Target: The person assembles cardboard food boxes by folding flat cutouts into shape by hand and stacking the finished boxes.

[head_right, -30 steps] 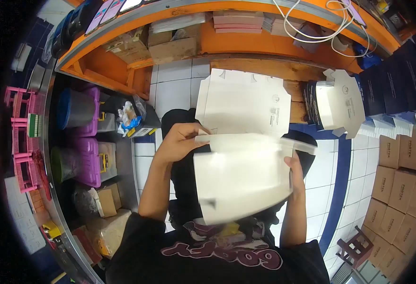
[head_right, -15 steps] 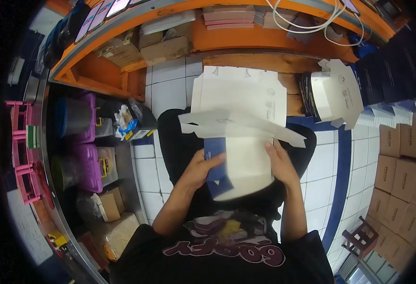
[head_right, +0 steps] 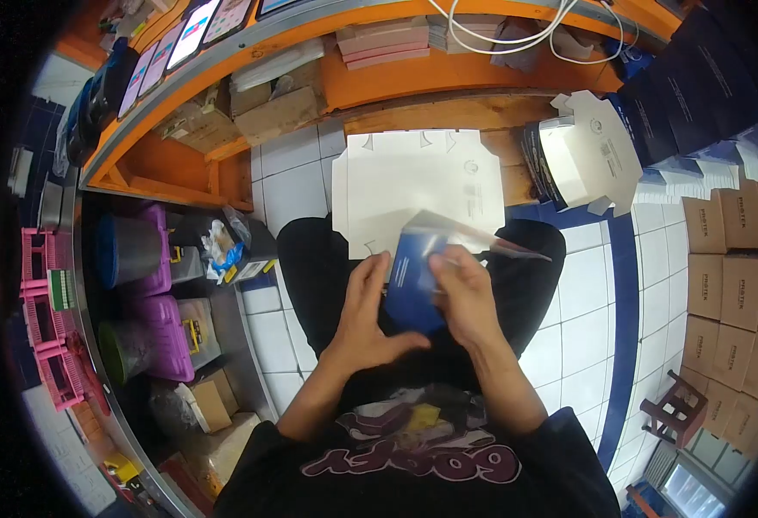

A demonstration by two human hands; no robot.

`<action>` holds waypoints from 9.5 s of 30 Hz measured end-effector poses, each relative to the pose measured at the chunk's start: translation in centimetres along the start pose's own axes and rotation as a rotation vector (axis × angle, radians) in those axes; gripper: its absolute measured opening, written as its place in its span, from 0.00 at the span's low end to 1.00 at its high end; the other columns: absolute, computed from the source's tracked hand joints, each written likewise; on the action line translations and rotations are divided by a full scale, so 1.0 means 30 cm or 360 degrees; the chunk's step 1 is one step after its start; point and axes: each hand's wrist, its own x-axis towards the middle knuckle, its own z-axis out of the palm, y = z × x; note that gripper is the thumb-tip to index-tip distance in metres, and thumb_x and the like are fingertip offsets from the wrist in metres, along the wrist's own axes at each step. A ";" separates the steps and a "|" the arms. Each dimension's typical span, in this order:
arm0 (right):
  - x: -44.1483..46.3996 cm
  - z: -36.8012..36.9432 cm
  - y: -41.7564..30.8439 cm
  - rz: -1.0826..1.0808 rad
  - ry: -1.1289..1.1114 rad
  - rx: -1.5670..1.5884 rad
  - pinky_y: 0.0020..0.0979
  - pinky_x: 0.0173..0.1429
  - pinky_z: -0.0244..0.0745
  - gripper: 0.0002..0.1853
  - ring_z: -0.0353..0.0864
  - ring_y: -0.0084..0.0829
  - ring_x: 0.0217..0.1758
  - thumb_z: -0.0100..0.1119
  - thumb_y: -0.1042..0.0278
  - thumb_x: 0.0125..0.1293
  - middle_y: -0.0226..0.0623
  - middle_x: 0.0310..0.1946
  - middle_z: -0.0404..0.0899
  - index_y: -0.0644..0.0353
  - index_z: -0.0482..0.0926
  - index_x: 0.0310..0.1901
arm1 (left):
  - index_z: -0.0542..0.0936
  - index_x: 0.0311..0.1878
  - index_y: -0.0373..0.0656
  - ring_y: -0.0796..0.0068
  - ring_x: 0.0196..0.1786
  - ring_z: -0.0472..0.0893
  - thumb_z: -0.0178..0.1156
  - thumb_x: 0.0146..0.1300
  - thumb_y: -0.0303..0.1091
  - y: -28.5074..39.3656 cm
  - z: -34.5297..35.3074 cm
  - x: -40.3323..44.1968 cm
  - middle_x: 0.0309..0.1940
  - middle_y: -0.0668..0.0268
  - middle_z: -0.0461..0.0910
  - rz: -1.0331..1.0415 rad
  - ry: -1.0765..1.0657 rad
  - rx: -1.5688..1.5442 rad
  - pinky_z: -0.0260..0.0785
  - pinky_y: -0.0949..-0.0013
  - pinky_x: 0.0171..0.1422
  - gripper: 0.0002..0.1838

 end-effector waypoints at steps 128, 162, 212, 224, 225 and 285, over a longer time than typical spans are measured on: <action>0.455 -0.234 0.121 -0.0994 -0.0722 -0.2603 0.50 0.80 0.61 0.29 0.68 0.50 0.77 0.61 0.43 0.72 0.48 0.72 0.73 0.46 0.78 0.69 | 0.79 0.59 0.40 0.77 0.37 0.82 0.61 0.71 0.27 -0.606 0.010 0.174 0.35 0.66 0.84 -0.1068 0.0349 -0.1050 0.74 0.69 0.41 0.14; 0.268 -0.116 -0.180 -0.1063 -0.0469 -0.2320 0.50 0.66 0.68 0.11 0.84 0.44 0.47 0.69 0.57 0.66 0.39 0.34 0.88 0.56 0.90 0.36 | 0.85 0.48 0.41 0.58 0.58 0.78 0.72 0.66 0.34 -0.403 -0.043 0.255 0.65 0.53 0.68 -0.0033 0.0114 0.0022 0.78 0.60 0.58 0.11; 0.048 -0.301 0.028 0.0465 -0.0307 0.0556 0.38 0.64 0.80 0.40 0.82 0.42 0.61 0.57 0.52 0.64 0.53 0.62 0.77 0.70 0.65 0.72 | 0.83 0.48 0.37 0.76 0.49 0.85 0.65 0.74 0.39 -0.268 -0.116 0.155 0.44 0.65 0.86 -0.0520 -0.0626 -0.1424 0.78 0.72 0.53 0.13; 0.080 -0.345 0.017 -0.0079 -0.0062 -0.1019 0.33 0.76 0.62 0.32 0.76 0.40 0.68 0.51 0.57 0.77 0.45 0.68 0.75 0.68 0.65 0.75 | 0.78 0.62 0.36 0.77 0.50 0.83 0.64 0.73 0.34 -0.225 0.047 -0.023 0.52 0.65 0.84 -0.1195 -0.0266 -0.1751 0.76 0.70 0.58 0.19; 0.076 -0.321 -0.009 -0.0195 -0.0035 -0.1378 0.33 0.67 0.72 0.26 0.83 0.37 0.60 0.53 0.56 0.78 0.47 0.56 0.85 0.64 0.74 0.70 | 0.80 0.59 0.36 0.78 0.48 0.83 0.61 0.74 0.33 -0.239 0.043 -0.017 0.50 0.65 0.85 -0.1131 -0.0184 -0.1558 0.76 0.71 0.55 0.15; -0.154 0.047 0.008 -0.1205 -0.0411 -0.1867 0.43 0.56 0.78 0.23 0.84 0.44 0.52 0.70 0.61 0.67 0.43 0.53 0.83 0.60 0.79 0.60 | 0.89 0.46 0.44 0.62 0.48 0.86 0.75 0.54 0.30 0.023 0.000 0.073 0.47 0.62 0.88 0.0734 0.0509 0.0431 0.75 0.59 0.53 0.15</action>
